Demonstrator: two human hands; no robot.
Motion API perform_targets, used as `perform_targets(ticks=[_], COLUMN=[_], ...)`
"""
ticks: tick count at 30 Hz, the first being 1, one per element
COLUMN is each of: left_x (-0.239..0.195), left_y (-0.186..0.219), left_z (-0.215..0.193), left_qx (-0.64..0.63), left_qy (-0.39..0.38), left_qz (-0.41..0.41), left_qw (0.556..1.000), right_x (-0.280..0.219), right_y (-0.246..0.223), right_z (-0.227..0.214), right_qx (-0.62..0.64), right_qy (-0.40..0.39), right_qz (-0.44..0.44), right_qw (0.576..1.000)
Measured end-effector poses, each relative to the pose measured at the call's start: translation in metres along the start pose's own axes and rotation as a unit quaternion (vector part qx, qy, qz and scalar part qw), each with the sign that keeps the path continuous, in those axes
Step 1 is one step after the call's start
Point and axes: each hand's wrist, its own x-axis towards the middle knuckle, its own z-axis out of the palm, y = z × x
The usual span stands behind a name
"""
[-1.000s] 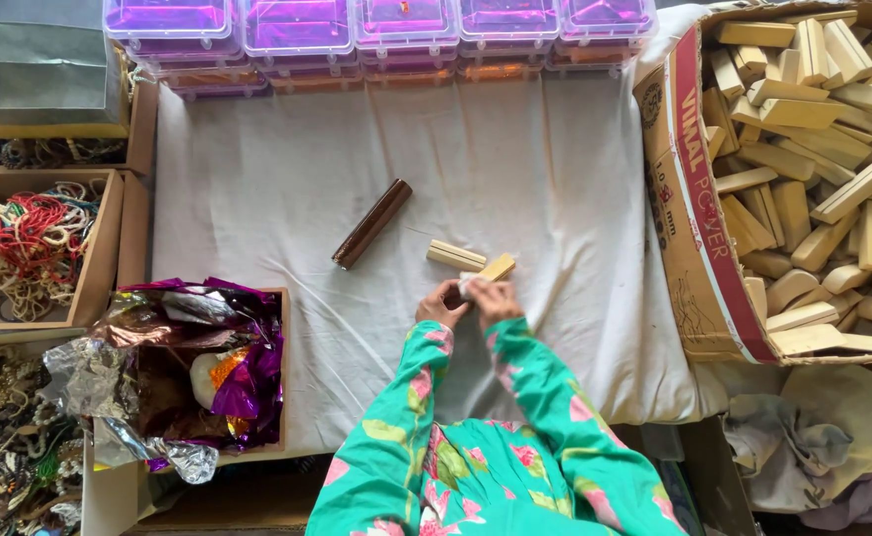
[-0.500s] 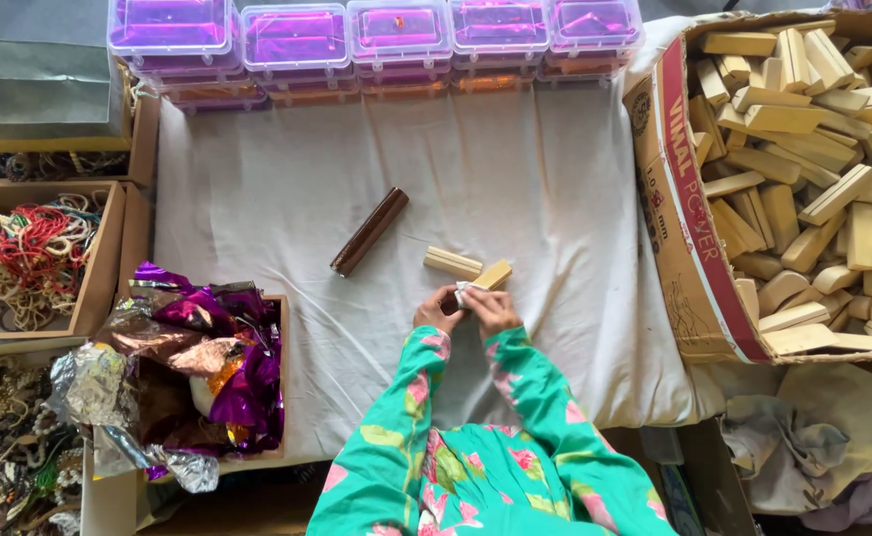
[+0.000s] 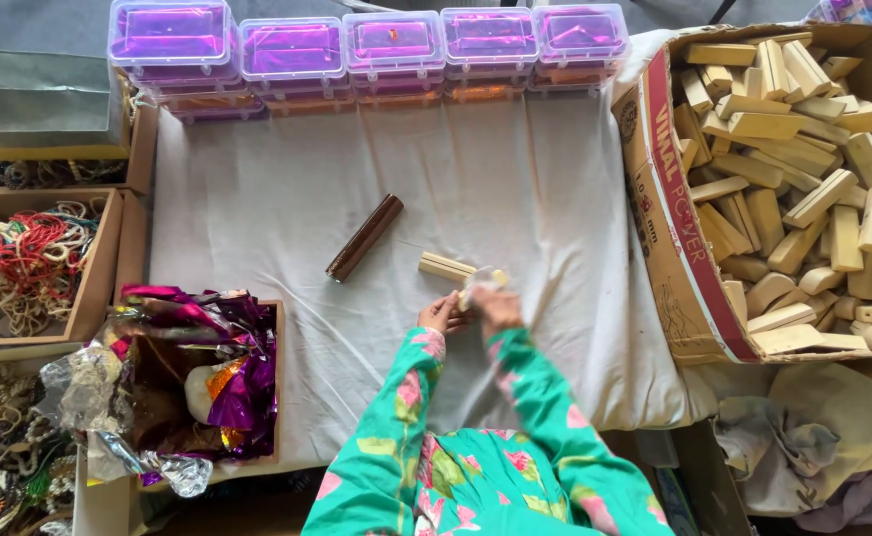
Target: The person picks up small wooden blocks from a cardboard box and wipes them with a cloth. They then wrap the blocks in a sheet of metallic foil, folding the edges to create a neat package.
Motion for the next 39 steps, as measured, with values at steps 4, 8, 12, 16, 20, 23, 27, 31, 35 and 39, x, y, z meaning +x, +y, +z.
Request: perform_targets(ticks=[4, 8, 12, 16, 20, 23, 27, 31, 35, 39], left_x=[0.008, -0.005, -0.013, 0.017, -0.005, -0.018, 0.006, 0.027, -0.018, -0.028], left_y=[-0.008, 0.009, 0.014, -0.02, -0.002, 0.014, -0.004, -0.03, 0.018, 0.032], left_z=[-0.012, 0.004, 0.011, -0.01, 0.002, 0.015, -0.001, -0.019, 0.014, 0.02], left_qx=[-0.02, 0.007, 0.003, -0.004, -0.003, 0.014, -0.015, -0.019, 0.007, 0.028], left_qy=[-0.002, -0.019, 0.001, 0.014, -0.013, 0.013, 0.014, -0.005, 0.004, 0.023], left_qz=[-0.026, -0.045, -0.031, 0.002, -0.005, -0.025, -0.022, -0.008, -0.029, -0.053], left_qw=[0.999, 0.999, 1.0, 1.0, 1.0, 1.0, 1.0, 1.0, 1.0, 0.998], right_x=[0.0, 0.028, 0.011, 0.019, 0.016, 0.041, 0.021, 0.017, 0.019, 0.021], right_y=[-0.032, 0.0, 0.007, -0.046, 0.008, -0.005, -0.03, -0.038, 0.049, 0.095], right_z=[-0.023, -0.033, -0.003, -0.032, -0.017, -0.036, -0.014, -0.025, -0.016, -0.02], right_qx=[0.001, -0.031, -0.037, 0.005, -0.036, -0.025, -0.071, 0.004, -0.056, 0.107], right_qy=[-0.043, -0.044, -0.039, -0.071, -0.048, -0.038, -0.038, -0.045, -0.027, -0.024], right_qz=[-0.031, 0.037, 0.045, -0.023, -0.046, 0.086, 0.016, -0.01, -0.045, 0.198], right_qw=[0.999, 0.998, 0.998, 0.997, 0.997, 0.995, 0.997, 0.999, 0.997, 0.974])
